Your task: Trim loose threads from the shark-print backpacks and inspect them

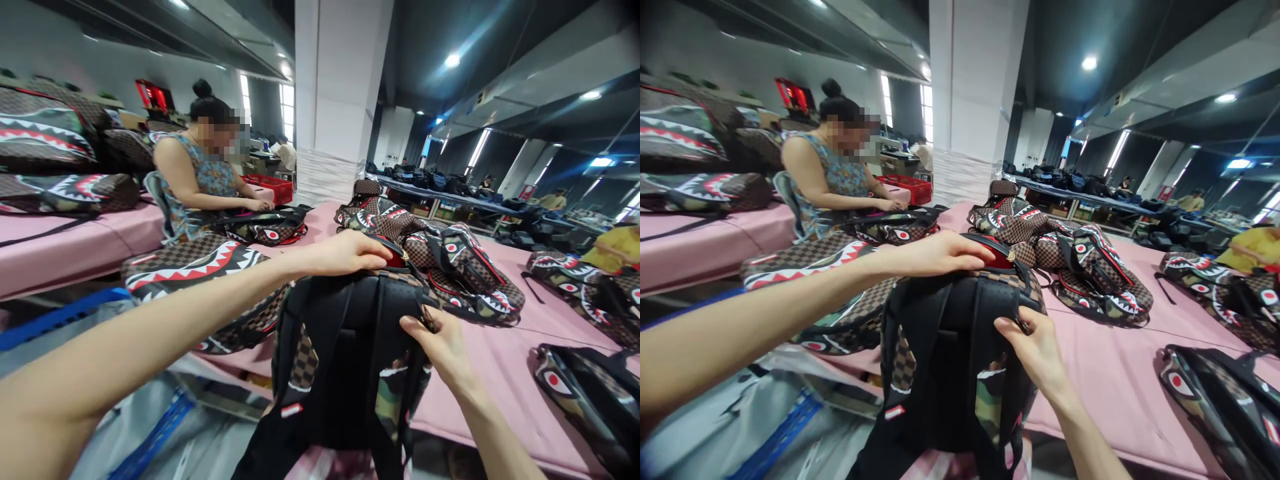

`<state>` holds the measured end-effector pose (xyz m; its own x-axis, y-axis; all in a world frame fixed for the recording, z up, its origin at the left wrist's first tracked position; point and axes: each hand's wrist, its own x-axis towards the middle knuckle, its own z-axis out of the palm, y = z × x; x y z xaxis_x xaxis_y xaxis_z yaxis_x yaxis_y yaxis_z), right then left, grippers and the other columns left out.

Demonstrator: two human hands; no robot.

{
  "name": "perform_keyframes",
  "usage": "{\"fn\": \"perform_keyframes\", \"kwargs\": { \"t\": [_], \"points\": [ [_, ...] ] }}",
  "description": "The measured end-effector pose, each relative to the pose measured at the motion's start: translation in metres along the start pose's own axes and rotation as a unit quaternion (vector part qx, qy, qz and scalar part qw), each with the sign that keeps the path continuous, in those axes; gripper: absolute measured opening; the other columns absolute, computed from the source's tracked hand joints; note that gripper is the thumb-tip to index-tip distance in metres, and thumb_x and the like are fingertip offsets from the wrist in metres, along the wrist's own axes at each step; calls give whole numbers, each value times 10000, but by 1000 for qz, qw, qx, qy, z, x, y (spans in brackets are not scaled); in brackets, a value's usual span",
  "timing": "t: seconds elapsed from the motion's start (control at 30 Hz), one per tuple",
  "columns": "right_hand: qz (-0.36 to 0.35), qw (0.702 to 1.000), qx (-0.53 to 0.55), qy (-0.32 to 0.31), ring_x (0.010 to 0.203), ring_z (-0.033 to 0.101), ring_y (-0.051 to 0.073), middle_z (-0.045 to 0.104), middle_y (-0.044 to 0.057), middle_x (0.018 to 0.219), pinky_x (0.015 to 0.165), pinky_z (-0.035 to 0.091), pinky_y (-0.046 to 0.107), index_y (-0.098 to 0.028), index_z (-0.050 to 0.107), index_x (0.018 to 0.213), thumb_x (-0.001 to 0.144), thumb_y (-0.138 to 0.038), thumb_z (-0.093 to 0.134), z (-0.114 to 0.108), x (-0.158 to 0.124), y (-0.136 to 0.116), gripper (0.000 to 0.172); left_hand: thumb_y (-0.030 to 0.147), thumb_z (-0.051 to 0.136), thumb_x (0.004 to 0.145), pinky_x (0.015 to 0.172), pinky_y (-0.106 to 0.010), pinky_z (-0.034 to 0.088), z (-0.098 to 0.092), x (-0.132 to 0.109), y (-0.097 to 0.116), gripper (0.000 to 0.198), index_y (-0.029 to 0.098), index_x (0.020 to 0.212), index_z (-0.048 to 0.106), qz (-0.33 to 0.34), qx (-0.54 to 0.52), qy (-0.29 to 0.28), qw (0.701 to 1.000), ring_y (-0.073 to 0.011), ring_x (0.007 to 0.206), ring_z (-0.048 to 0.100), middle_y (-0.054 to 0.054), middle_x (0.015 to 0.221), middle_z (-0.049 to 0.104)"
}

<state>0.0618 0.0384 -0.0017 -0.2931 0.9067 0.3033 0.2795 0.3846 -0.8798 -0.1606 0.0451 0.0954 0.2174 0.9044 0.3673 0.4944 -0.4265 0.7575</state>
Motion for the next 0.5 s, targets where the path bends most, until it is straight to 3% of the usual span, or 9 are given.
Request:
{"fn": "perform_keyframes", "kwargs": {
  "t": [0.07,0.1,0.17,0.23,0.3,0.37,0.43,0.5],
  "points": [
    [-26,1000,7,13,466,313,66,306,-63,505,420,271,199,-195,334,532,708,-427,595,1,13,10,391,349,516,810,673,-214,434,-17,-33,-6,267,158,851,698,22,39,40,998,-158,762,597,-15,828,687],
    [-34,999,10,11,469,303,65,294,-65,515,421,265,200,-197,325,542,712,-428,597,0,16,15,395,412,460,830,611,-216,436,-23,-52,-14,351,150,775,687,-10,49,63,997,-159,706,595,-27,766,679],
    [-36,999,11,3,476,309,68,299,-63,525,423,268,201,-197,334,558,719,-419,599,-3,18,22,382,495,440,803,536,-229,438,-26,-85,-33,441,143,648,655,-128,27,58,990,-161,597,583,-40,648,656],
    [-31,999,8,-14,482,333,76,326,-57,523,421,277,202,-193,369,566,725,-411,599,-4,16,26,355,522,503,758,568,-233,453,-15,-106,-51,423,144,614,628,-185,-14,54,981,-157,606,582,-32,629,635],
    [-29,999,12,-24,477,352,81,360,-51,511,416,285,205,-186,417,566,717,-415,611,-4,14,26,337,551,540,734,574,-225,455,5,-112,-60,434,142,597,592,-205,-106,70,970,-135,581,561,-12,593,597],
    [-30,999,31,-8,451,352,80,376,-50,482,402,290,207,-182,434,537,688,-426,641,-4,12,27,354,575,584,695,572,-218,462,26,-107,-57,445,135,623,582,-215,-256,62,940,-122,570,556,-6,582,583],
    [-24,997,64,23,439,386,87,423,-43,469,401,327,214,-177,468,530,650,-425,681,-6,5,30,348,530,676,620,578,-215,473,44,-101,-49,413,131,700,606,-221,-393,20,892,-125,599,576,-18,627,613],
    [-10,992,113,49,463,470,119,518,-17,503,431,402,241,-172,548,593,621,-411,715,-12,-9,31,293,436,737,571,551,-198,468,53,-100,-36,370,129,742,621,-214,-447,-25,868,-116,591,576,-20,656,634]
  ]
}}
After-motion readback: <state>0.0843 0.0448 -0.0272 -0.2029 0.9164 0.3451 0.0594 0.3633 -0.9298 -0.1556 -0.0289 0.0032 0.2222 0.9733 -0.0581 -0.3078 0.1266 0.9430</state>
